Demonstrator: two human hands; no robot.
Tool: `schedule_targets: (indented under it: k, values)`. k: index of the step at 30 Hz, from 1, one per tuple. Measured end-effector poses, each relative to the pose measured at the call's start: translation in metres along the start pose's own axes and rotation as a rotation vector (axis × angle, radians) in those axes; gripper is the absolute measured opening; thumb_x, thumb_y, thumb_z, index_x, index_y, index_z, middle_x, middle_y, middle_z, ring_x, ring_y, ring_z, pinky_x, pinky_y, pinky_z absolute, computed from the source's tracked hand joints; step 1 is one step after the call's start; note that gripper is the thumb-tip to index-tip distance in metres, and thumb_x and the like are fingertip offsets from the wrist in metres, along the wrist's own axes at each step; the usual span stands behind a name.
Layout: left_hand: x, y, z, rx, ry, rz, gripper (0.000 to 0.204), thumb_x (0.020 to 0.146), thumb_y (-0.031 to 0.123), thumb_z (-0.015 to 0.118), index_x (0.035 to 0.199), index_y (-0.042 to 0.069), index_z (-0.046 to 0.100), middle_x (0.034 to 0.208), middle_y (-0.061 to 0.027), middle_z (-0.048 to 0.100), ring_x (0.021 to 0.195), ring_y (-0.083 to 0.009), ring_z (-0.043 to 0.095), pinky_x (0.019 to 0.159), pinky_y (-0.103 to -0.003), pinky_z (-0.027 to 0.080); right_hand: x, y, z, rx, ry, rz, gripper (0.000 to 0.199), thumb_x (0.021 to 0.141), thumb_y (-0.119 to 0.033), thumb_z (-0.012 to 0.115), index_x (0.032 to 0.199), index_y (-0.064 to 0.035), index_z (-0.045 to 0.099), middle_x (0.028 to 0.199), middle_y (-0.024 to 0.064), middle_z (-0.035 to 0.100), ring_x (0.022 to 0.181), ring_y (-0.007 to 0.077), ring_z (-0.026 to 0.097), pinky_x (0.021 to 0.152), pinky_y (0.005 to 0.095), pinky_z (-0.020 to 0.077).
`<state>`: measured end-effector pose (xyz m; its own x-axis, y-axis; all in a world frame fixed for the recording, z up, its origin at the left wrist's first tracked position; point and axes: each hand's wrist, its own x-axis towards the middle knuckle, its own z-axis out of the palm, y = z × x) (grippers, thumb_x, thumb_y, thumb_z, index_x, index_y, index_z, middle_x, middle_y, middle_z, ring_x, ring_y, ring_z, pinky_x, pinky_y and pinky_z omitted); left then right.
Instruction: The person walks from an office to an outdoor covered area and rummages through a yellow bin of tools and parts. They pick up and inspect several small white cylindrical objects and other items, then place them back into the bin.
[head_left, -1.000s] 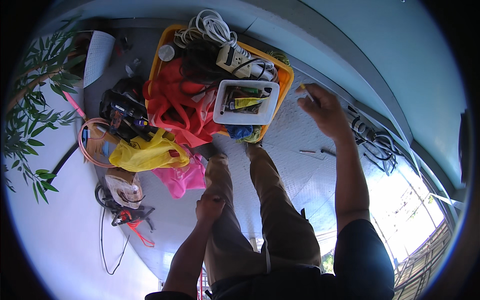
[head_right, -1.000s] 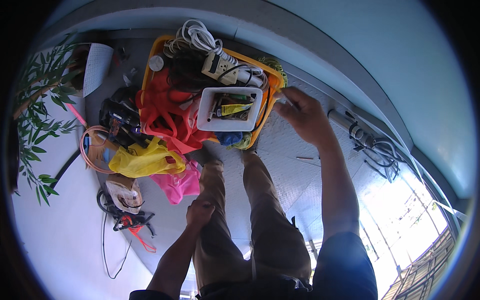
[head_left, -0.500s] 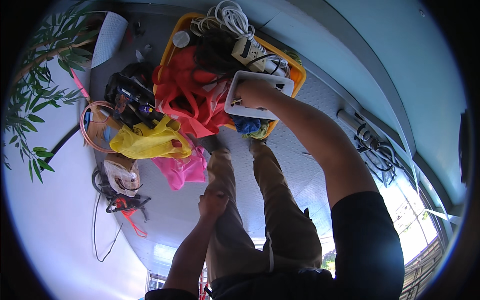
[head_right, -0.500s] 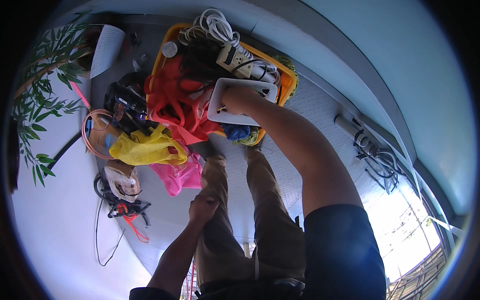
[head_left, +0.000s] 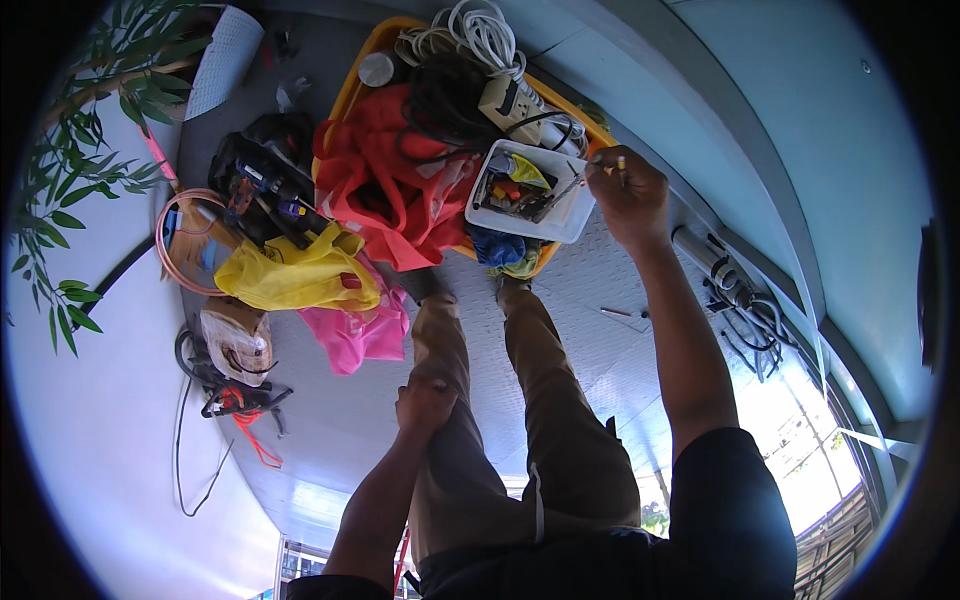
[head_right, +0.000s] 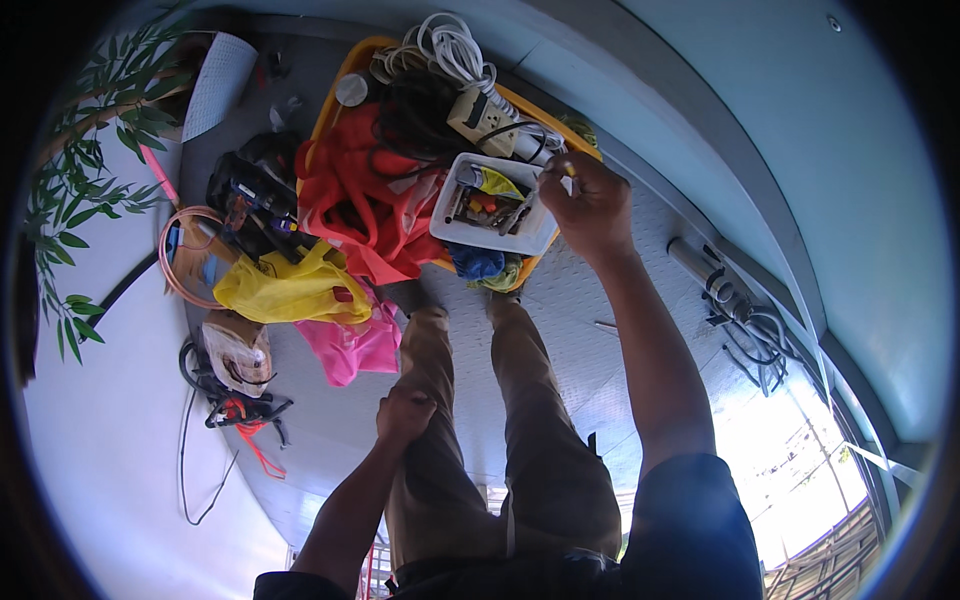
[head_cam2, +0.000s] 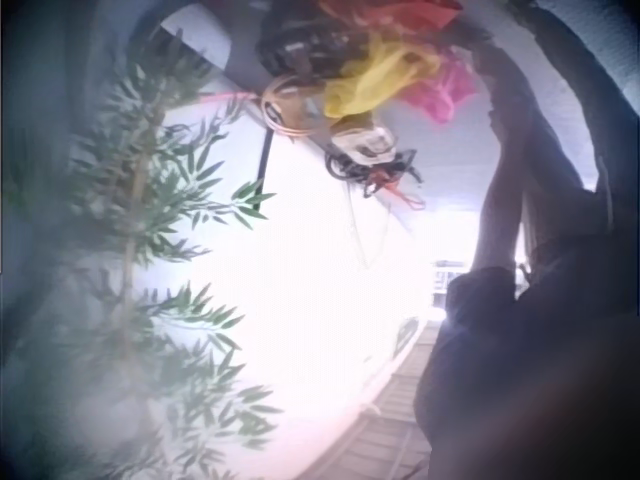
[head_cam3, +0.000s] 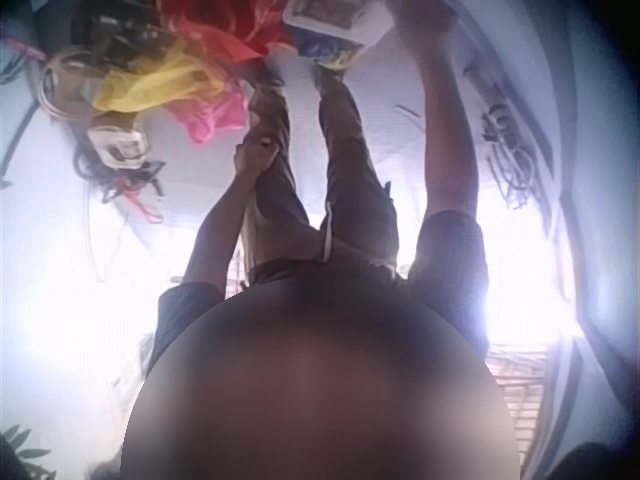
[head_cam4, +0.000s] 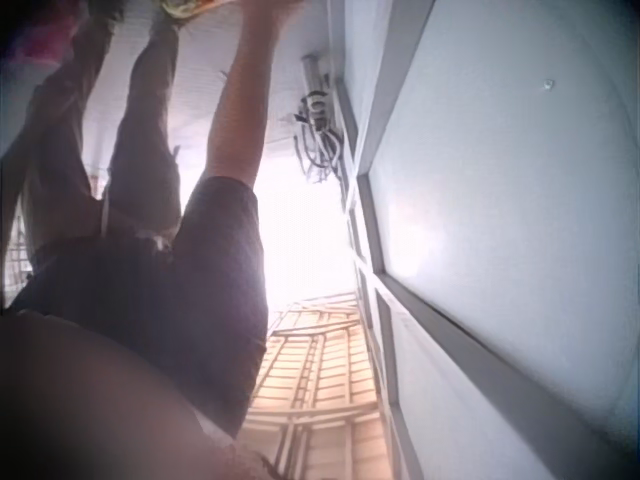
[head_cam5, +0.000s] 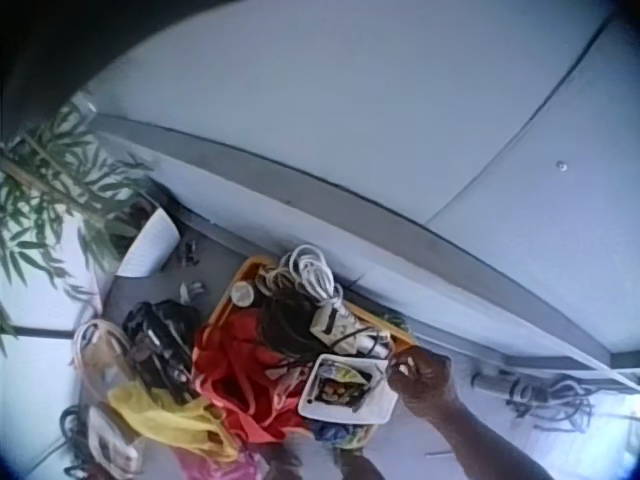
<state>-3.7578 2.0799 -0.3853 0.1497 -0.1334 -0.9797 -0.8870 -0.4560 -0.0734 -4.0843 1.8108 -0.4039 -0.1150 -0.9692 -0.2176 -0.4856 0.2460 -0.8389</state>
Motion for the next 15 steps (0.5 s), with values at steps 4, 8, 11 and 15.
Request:
schedule_targets:
  k: [4, 8, 11, 15]
  values:
    - [0.003, -0.002, -0.002, 0.037, -0.005, 0.023, 0.039, 0.082, 0.042, 0.067, 0.113, 0.02, 0.075, 0.134, -0.0094, 0.059, 0.12, -0.037, 0.056, 0.103, -0.046, 0.049, -0.015, -0.013, -0.018, 0.162, 0.106, 0.079, 0.01, 0.089, 0.0, 0.064, 0.097, -0.0027, 0.07, 0.087, 0.005, 0.075, 0.065, 0.0033, 0.054, 0.059, 0.0222, 0.0445]
    - [0.004, -0.004, 0.0, 0.049, 0.07, 0.065, 0.034, 0.081, 0.041, 0.071, 0.106, 0.018, 0.076, 0.123, -0.0121, 0.065, 0.113, -0.036, 0.061, 0.1, -0.046, 0.051, -0.028, -0.023, -0.025, 0.09, 0.124, 0.074, 0.017, 0.086, 0.0, 0.069, 0.102, -0.0048, 0.069, 0.088, 0.0031, 0.075, 0.063, 0.0034, 0.055, 0.058, 0.0227, 0.0465]
    - [0.003, -0.005, 0.0, 0.056, 0.1, 0.087, 0.032, 0.081, 0.041, 0.073, 0.102, 0.017, 0.077, 0.117, -0.0134, 0.067, 0.11, -0.0356, 0.064, 0.098, -0.045, 0.052, -0.027, -0.024, -0.026, -0.035, 0.127, 0.015, 0.017, 0.084, 0.0, 0.072, 0.1, -0.0057, 0.07, 0.09, 0.0031, 0.076, 0.069, 0.0059, 0.064, 0.061, 0.0245, 0.0508]
    - [0.003, -0.004, 0.0, 0.065, 0.116, 0.089, 0.032, 0.081, 0.041, 0.073, 0.102, 0.017, 0.077, 0.116, -0.0134, 0.067, 0.109, -0.0356, 0.064, 0.098, -0.045, 0.052, -0.017, -0.017, -0.016, -0.078, 0.067, -0.093, 0.016, 0.085, -0.009, 0.075, 0.1, -0.0076, 0.071, 0.09, 0.0075, 0.076, 0.077, 0.0163, 0.074, 0.066, 0.0304, 0.0561]
